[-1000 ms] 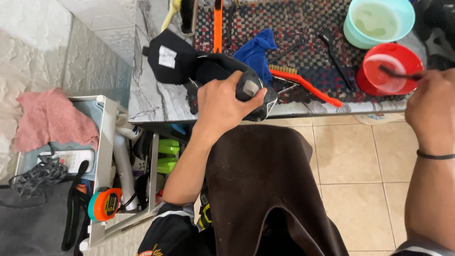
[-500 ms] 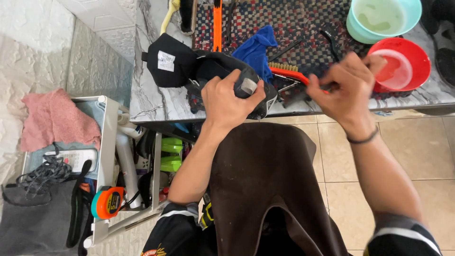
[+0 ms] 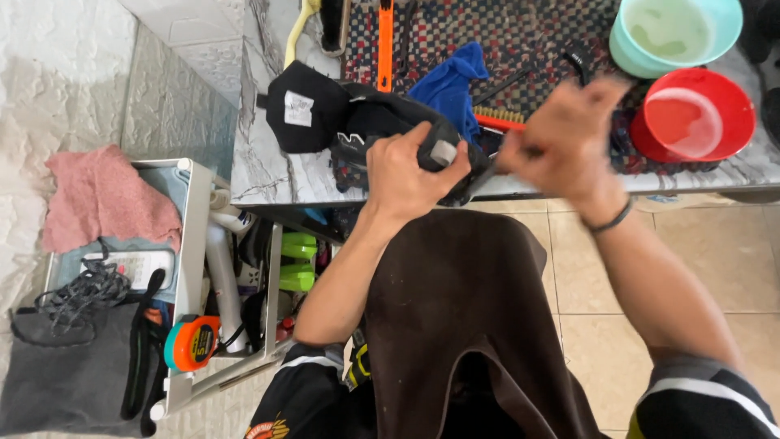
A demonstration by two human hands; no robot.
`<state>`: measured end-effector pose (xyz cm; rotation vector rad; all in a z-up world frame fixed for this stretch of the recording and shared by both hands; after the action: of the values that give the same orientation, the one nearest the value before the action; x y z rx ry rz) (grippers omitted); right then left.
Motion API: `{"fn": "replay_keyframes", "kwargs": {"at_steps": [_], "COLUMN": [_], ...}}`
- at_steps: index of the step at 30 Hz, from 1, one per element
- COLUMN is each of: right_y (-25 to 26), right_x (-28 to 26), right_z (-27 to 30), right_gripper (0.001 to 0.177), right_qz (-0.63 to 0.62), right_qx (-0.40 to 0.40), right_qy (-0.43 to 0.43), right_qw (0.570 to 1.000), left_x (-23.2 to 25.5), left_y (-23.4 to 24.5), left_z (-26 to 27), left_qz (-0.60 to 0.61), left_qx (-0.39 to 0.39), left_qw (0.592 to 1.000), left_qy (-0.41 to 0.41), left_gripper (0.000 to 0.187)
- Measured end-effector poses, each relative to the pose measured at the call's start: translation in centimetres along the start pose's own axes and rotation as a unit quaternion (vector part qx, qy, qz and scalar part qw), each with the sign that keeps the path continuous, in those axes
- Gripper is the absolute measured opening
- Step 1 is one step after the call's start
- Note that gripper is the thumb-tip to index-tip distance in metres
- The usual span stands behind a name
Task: The person scrubs a black sneaker with a small brush and a larger brush, dipping the brushes into water bowls and wiping the shoe with a cloth. The person rotates the shoe to clean different sides and continues scrubbing until the end of the clip.
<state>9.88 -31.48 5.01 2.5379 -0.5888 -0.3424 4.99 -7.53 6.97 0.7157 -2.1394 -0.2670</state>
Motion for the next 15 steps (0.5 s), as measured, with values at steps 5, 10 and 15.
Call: {"fn": "replay_keyframes", "kwargs": {"at_steps": [5,10,15], "right_y": [-0.9,0.5,-0.2], "right_x": [-1.2,0.5,0.2], "right_z": [0.1,-1.1,0.1], "right_gripper": [0.035,0.036,0.040], "right_qz": [0.041,0.032,-0.003], "right_qx": [0.024,0.008,0.001], "right_qy": [0.029,0.019,0.012], "right_qw": [0.998,0.999,1.000], "left_x": [0.3,0.0,-0.1], "left_y": [0.0,0.4,0.1], "left_z": [-0.4,-0.2,0.0], "left_qz": [0.020,0.001,0.016], "left_qx": [0.006,0.018,0.014], "left_qw": [1.000,1.000,1.000], "left_qy": [-0.005,-0.015,-0.006], "left_gripper": [0.036,0.036,0.035]}}
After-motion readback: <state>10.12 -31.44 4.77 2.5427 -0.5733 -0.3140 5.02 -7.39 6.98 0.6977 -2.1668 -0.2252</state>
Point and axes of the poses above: each hand's wrist, its own z-axis away from the middle knuckle, its own y-axis out of the back of the hand, x = y × z, the point moved 3 cm from there along -z, towards the middle knuckle, and after that the axes turned 6 degrees about -z, right-handed, at the moved point
